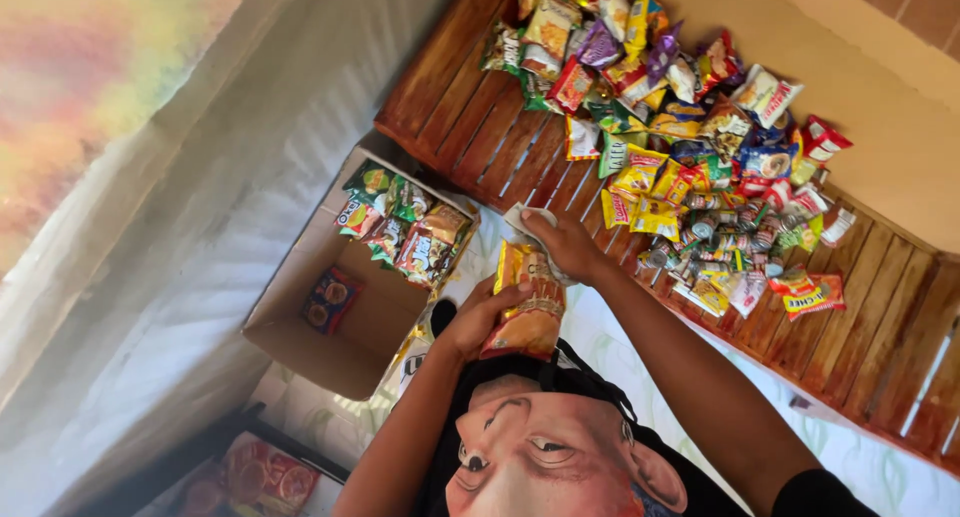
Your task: Wiping down individual snack bags with a cloth and placing them into a cardboard box.
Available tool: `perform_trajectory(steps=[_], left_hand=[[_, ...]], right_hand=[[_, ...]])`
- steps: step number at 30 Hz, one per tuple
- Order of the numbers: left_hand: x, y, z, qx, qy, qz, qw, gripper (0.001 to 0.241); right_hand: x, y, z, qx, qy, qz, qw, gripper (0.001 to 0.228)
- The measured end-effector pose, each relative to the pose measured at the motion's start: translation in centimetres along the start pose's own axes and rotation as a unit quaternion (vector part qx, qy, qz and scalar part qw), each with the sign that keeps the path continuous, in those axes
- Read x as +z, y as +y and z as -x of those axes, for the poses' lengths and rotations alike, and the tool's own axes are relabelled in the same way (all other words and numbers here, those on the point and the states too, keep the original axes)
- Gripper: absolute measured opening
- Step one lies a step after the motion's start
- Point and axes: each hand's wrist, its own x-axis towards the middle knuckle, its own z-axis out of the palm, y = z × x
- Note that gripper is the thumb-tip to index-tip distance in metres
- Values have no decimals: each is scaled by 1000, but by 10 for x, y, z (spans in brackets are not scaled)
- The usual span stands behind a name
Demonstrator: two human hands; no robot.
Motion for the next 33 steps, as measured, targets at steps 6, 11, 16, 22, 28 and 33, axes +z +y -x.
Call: perform_trajectory(steps=[6, 11, 16, 22, 28, 33], left_hand=[[-18, -7, -7, -42, 14, 31, 999, 49], [-40, -26, -35, -71, 31, 177, 981, 54], [-104, -74, -122, -83, 105, 243, 961, 55], [-195, -149, -227, -83, 148, 170, 971, 49], [-243, -196, -306, -16, 169, 238, 956, 42], [-229, -180, -318, 46, 232, 115, 965, 39]], right_hand=[[-35, 39, 6, 80, 20, -77, 994, 51], [-59, 103, -1, 64, 116, 64, 989, 55], [-96, 263, -90, 104, 197, 150, 963, 62], [-116, 374, -183, 122, 201, 261, 936, 58], [-85, 376, -188, -153, 351, 407, 829, 56], [-38, 352, -150, 115, 52, 5, 992, 53]])
